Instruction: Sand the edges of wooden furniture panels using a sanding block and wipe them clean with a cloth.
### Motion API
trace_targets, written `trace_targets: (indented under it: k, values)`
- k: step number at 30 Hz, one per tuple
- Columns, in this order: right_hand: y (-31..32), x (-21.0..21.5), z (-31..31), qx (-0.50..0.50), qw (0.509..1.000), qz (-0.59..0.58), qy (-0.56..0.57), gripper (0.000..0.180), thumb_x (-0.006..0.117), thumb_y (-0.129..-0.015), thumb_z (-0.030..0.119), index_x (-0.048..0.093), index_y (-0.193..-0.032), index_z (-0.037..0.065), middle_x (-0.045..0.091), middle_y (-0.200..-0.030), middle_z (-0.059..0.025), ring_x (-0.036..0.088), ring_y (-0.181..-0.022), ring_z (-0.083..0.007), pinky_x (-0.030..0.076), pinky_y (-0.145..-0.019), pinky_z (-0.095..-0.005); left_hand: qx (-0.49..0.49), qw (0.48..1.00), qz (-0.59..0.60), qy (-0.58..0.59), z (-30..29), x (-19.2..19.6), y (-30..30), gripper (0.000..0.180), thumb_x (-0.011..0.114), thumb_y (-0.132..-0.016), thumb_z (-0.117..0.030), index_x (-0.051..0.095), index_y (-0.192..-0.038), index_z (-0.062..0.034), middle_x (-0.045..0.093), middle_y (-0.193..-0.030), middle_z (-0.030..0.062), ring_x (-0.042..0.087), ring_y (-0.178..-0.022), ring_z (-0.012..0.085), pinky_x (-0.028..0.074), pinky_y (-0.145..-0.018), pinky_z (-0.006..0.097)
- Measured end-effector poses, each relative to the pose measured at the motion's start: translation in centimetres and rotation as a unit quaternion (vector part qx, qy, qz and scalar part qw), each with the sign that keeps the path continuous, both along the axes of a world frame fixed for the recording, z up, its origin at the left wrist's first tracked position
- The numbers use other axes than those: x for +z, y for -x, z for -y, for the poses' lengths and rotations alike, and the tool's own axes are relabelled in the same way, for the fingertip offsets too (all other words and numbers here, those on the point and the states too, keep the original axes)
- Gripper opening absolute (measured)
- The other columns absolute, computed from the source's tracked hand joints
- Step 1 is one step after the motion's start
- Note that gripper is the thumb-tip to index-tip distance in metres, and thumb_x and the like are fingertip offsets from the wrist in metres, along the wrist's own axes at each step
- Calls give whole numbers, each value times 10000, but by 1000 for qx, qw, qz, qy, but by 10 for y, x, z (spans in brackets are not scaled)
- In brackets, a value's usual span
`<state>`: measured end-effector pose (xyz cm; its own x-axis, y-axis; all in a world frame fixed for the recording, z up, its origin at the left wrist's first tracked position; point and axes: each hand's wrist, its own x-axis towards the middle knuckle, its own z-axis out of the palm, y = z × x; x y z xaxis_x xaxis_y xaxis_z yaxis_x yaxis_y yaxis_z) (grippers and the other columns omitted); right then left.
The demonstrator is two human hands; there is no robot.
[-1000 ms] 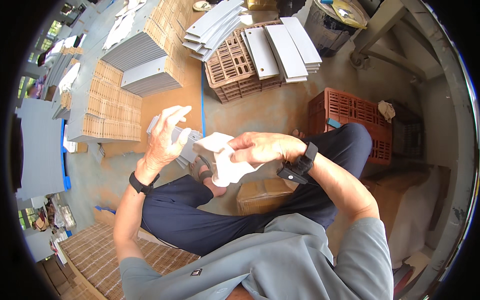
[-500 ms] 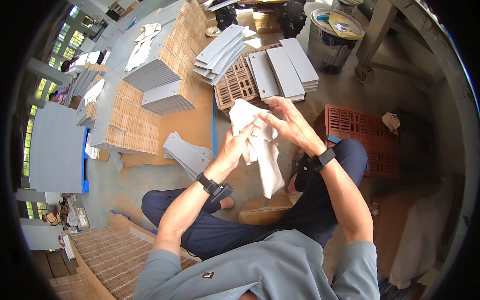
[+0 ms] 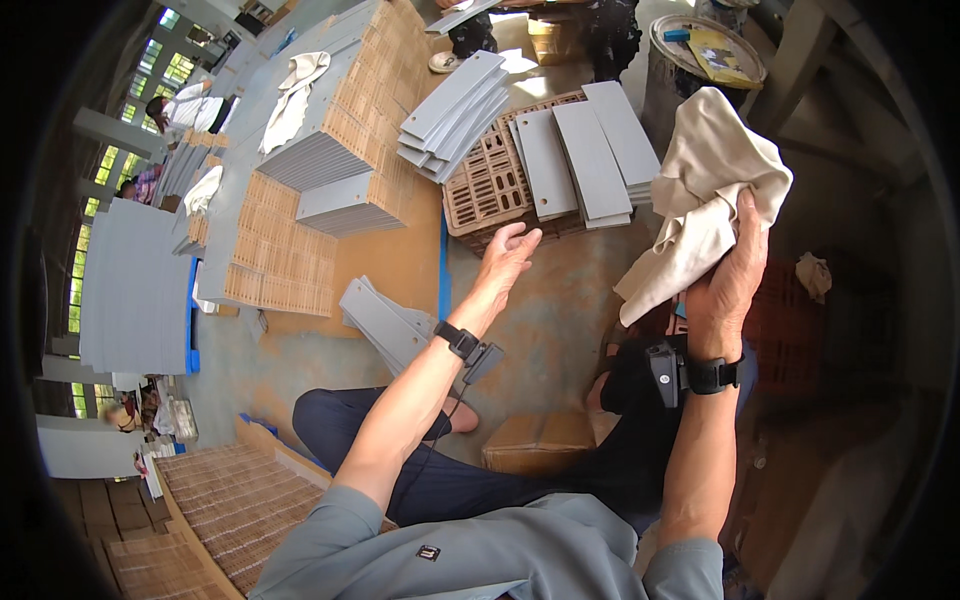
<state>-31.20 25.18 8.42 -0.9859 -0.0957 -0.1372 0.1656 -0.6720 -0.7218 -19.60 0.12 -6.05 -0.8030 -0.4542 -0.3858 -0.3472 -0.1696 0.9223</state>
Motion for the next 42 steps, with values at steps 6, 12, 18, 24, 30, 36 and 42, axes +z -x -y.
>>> trace_targets:
  k: [6,12,18,24,30,36,42]
  values:
    - [4,-3,2,53,996,41,65,400,689,-991,321,577,-1283,71,657,-1130,-38,664,-994,-165,569,-851,-338,172,962,109,183,20,-90,83,945,792,-863,-542,351,-1500,-1,515,-1399,253,547,-1273,328,457,-1062,452]
    - [8,-7,0,59,995,39,72,424,692,-993,308,567,-1314,61,657,-1174,-45,668,-1023,-174,573,-878,-343,186,953,123,206,12,-108,101,697,796,-871,-461,485,-1279,10,603,-1238,232,622,-1173,329,517,-968,432]
    - [12,-9,1,69,994,42,70,425,701,-987,304,574,-1310,58,660,-1170,-48,669,-1028,-173,570,-892,-342,206,972,98,59,23,-104,99,434,748,-945,-276,545,-1166,39,664,-1032,149,707,-769,191,617,-601,307]
    - [15,-2,4,78,994,39,71,419,708,-983,292,579,-1304,56,663,-1155,-46,667,-1027,-170,571,-887,-346,133,984,88,79,67,-108,65,360,705,-976,-332,604,-772,-54,547,-712,18,532,-651,136,441,-563,297]
    - [10,-6,14,39,997,-17,-58,373,694,-995,244,596,-1292,41,669,-1126,-38,669,-979,-152,569,-834,-326,169,975,-61,-127,54,-63,13,262,629,-1039,-223,559,-1158,1,647,-1086,120,673,-929,207,590,-844,388]
    - [-46,-42,74,153,764,-397,-484,452,706,-919,200,582,-1331,61,614,-1220,-197,638,-1084,-387,526,-935,-446,105,987,-56,-110,25,0,-56,380,585,-1059,-177,499,-1391,-13,655,-1236,136,683,-1080,239,592,-925,432]
    - [-62,-78,107,176,620,-555,-526,481,790,-855,320,658,-1302,200,596,-1297,-100,482,-1301,-319,378,-1102,-500,27,988,-108,-109,-22,44,-152,310,591,-1060,-151,521,-1347,-58,671,-1213,75,664,-1102,160,569,-923,373]
